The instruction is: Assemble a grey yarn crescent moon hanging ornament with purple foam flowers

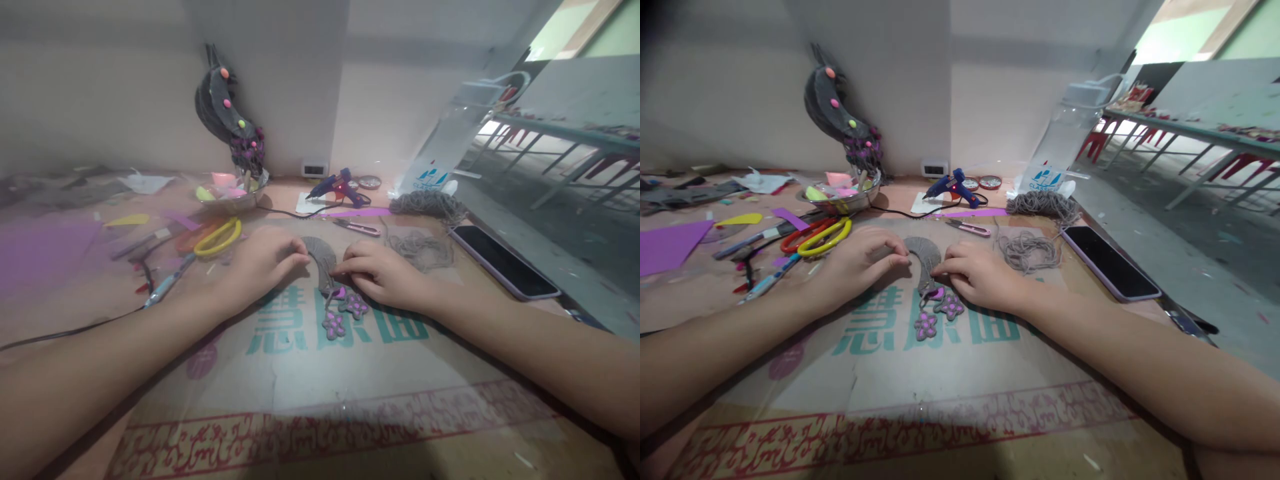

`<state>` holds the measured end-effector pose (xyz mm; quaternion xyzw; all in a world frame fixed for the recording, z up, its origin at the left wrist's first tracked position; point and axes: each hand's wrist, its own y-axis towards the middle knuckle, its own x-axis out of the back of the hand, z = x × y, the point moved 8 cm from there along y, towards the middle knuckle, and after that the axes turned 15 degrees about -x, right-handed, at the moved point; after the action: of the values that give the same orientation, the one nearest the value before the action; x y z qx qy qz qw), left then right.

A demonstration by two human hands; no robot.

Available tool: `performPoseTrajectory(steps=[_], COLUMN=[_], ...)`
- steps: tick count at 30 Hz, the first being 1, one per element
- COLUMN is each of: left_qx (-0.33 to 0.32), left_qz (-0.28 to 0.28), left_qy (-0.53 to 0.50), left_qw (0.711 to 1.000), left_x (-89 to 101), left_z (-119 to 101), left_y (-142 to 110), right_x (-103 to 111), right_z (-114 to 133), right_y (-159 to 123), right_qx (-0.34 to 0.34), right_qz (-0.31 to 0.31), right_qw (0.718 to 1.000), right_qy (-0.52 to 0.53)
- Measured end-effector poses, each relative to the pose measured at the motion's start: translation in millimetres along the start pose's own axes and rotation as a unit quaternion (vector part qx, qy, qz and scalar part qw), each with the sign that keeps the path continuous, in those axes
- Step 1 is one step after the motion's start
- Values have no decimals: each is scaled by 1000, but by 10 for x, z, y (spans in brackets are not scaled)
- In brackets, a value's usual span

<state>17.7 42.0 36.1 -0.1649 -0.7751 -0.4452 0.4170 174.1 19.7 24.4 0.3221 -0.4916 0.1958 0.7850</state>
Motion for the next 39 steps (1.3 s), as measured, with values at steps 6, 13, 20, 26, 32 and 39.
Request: performPoseTrajectory(steps=[6, 13, 20, 26, 32, 39], left_qx=[-25, -153, -159, -153, -162, -181], left_qz=[5, 57, 86, 76, 83, 98], left_qy=[-8, 17, 18, 28, 43, 55], left_qw=[1000, 986, 983, 985, 982, 977], left_x=[-25, -144, -208, -175, -192, -219], left_z=[2, -192, -199, -161, -182, -248], left_y=[8, 30, 21, 30, 13, -5], right_x=[-1, 7, 69, 150, 113, 63], right_z=[6, 20, 17, -29, -63, -3], right_y=[-2, 9, -12, -16, 13, -2], right_qx=[2, 2, -13, -43, -40, 13], right_qz=[1, -2, -42, -91, -75, -54], right_qw=[1000, 1000, 999, 995, 996, 998], right_qy=[0, 5, 15, 9, 7, -13])
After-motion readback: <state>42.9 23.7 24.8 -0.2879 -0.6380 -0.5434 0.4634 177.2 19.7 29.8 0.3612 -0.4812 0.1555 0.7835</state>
